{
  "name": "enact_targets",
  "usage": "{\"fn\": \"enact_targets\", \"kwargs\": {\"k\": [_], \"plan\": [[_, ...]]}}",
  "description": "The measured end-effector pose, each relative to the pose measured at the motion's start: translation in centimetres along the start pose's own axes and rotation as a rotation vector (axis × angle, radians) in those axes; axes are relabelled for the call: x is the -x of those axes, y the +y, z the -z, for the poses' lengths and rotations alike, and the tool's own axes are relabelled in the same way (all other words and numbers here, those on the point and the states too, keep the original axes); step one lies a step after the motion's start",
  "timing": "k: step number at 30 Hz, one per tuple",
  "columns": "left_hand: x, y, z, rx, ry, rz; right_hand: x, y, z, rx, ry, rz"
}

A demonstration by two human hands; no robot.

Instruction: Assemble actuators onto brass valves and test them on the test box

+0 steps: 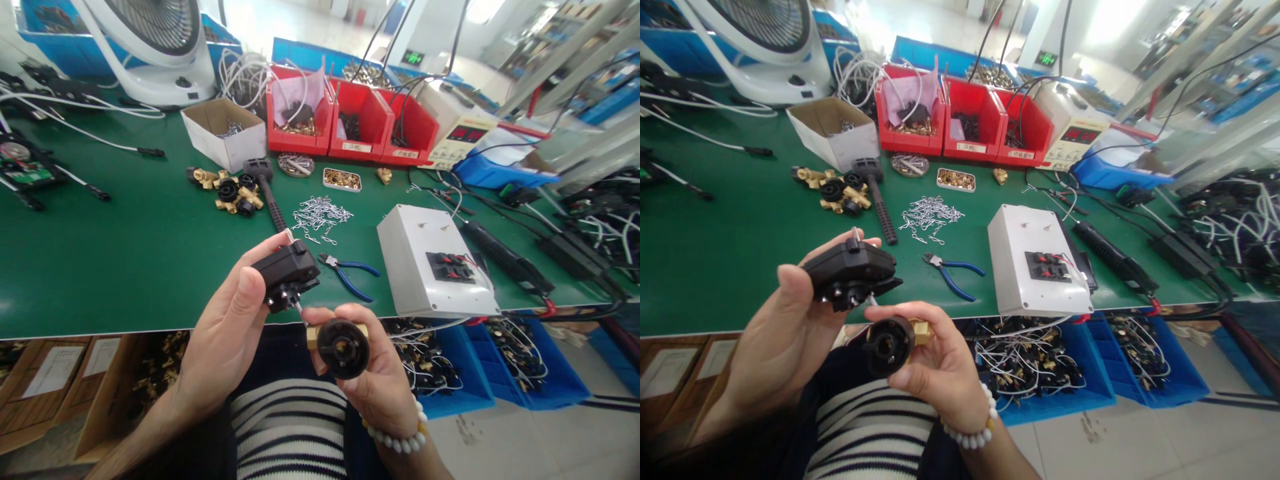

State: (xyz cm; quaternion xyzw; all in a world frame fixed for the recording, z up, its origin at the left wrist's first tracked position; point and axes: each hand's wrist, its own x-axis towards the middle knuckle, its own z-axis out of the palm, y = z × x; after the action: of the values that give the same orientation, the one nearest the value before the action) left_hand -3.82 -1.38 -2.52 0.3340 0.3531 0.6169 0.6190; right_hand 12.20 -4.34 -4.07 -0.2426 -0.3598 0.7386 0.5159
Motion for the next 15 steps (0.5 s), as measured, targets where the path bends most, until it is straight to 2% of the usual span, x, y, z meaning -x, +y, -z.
{"fn": "enact_targets", "kwargs": {"k": [7, 15], "plan": [[0.13, 0.02, -0.12, -0.025, -0.009, -0.015, -0.29, 0.19, -0.17, -0.019, 0.068, -0.107], [0.21, 0.14, -0.25, -0.111, -0.009, -0.070, -0.11, 0.32, -0.21, 0.004, 0.096, -0.085]]}}
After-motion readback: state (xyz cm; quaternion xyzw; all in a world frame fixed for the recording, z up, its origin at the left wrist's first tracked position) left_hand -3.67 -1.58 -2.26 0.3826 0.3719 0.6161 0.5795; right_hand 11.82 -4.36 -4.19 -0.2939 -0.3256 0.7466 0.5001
